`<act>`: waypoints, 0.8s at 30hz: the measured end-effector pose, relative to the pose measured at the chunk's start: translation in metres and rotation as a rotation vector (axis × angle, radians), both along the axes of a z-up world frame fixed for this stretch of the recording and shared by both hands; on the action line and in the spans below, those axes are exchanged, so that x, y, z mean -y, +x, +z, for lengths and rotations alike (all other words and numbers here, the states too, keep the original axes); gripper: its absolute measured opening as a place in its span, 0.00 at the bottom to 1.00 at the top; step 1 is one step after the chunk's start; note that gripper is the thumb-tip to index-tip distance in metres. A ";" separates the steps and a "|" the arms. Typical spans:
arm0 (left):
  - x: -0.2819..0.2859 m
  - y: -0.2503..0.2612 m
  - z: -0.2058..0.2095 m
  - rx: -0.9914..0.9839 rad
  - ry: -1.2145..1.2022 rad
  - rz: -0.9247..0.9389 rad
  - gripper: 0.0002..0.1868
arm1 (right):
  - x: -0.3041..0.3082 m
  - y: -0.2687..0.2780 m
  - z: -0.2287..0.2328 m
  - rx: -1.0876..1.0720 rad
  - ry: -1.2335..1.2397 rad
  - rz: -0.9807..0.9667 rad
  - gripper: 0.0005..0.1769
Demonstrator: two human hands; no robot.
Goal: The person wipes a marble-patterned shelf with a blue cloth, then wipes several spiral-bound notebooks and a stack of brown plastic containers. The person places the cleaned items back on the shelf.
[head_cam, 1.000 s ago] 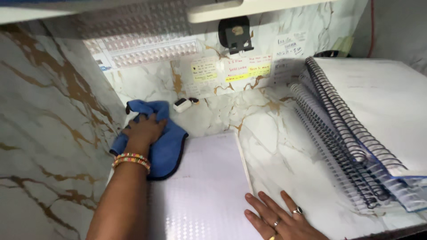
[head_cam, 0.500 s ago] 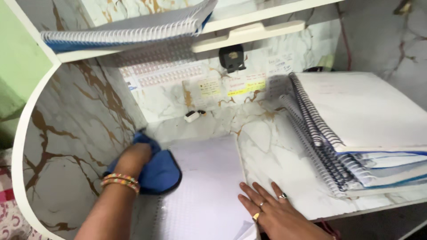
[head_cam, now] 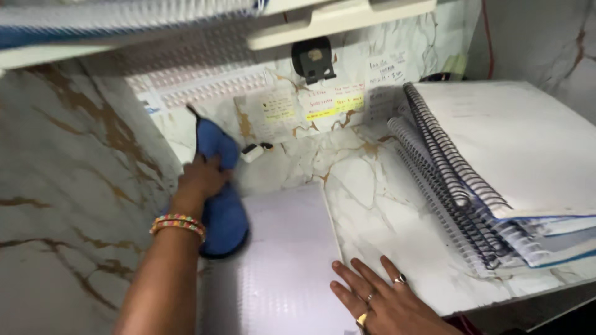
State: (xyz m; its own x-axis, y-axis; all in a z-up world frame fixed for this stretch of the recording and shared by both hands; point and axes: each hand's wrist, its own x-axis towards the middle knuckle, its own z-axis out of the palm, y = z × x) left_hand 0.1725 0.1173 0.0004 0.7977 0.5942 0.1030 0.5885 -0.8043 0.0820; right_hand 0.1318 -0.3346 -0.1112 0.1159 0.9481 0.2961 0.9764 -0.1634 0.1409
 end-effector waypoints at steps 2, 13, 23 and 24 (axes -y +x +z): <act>0.000 0.012 -0.026 -0.165 -0.176 0.080 0.39 | 0.000 0.008 -0.009 0.075 0.072 0.028 0.34; -0.017 0.021 -0.047 -0.029 -0.050 0.133 0.32 | -0.003 0.007 -0.013 0.100 0.077 -0.038 0.33; -0.024 -0.065 -0.042 -0.072 0.012 0.163 0.26 | -0.003 -0.005 0.019 -0.026 0.006 -0.052 0.40; -0.018 -0.071 -0.033 -0.103 0.017 0.154 0.26 | -0.002 -0.006 0.022 -0.068 0.007 -0.048 0.42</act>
State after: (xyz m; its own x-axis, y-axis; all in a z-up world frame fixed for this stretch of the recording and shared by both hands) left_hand 0.1010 0.1352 -0.0328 0.7040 0.7093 0.0360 0.7097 -0.7045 0.0020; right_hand 0.1258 -0.3325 -0.0894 0.1815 0.9389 0.2924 0.9747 -0.2112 0.0733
